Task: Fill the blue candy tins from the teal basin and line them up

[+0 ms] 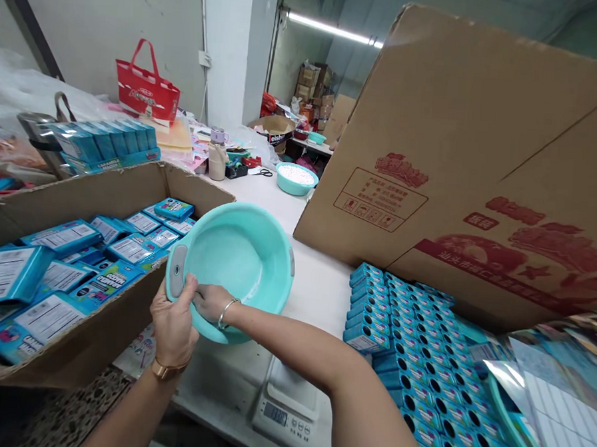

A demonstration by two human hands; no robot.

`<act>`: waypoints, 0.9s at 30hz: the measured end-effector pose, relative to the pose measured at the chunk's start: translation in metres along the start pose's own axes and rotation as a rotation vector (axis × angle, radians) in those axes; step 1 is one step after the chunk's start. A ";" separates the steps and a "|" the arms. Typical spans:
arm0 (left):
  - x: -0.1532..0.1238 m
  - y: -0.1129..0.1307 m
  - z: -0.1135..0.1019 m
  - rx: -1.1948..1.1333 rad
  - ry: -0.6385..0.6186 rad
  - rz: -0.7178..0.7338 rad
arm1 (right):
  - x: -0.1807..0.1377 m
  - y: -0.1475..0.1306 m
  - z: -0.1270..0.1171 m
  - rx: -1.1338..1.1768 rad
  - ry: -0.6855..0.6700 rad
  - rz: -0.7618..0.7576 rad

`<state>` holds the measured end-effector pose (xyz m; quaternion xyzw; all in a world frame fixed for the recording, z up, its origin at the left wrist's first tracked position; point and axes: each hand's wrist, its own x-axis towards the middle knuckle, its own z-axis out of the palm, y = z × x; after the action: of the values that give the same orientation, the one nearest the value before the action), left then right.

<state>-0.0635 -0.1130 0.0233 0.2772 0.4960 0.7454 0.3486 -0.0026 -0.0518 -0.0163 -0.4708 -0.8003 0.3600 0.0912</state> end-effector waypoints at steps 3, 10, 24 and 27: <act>-0.001 -0.002 -0.004 -0.006 -0.006 -0.017 | -0.002 0.003 -0.009 0.380 -0.060 0.107; 0.000 -0.009 -0.013 -0.050 0.004 -0.063 | -0.033 0.025 -0.094 1.053 -0.010 0.146; -0.004 -0.002 -0.001 -0.056 -0.051 -0.044 | -0.035 0.068 -0.064 -0.492 -0.010 0.390; -0.005 -0.004 0.000 0.013 -0.068 -0.022 | -0.032 0.061 -0.040 -0.599 -0.091 0.357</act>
<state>-0.0594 -0.1162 0.0195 0.2991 0.4916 0.7286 0.3715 0.0761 -0.0403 -0.0220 -0.5928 -0.7785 0.1401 -0.1512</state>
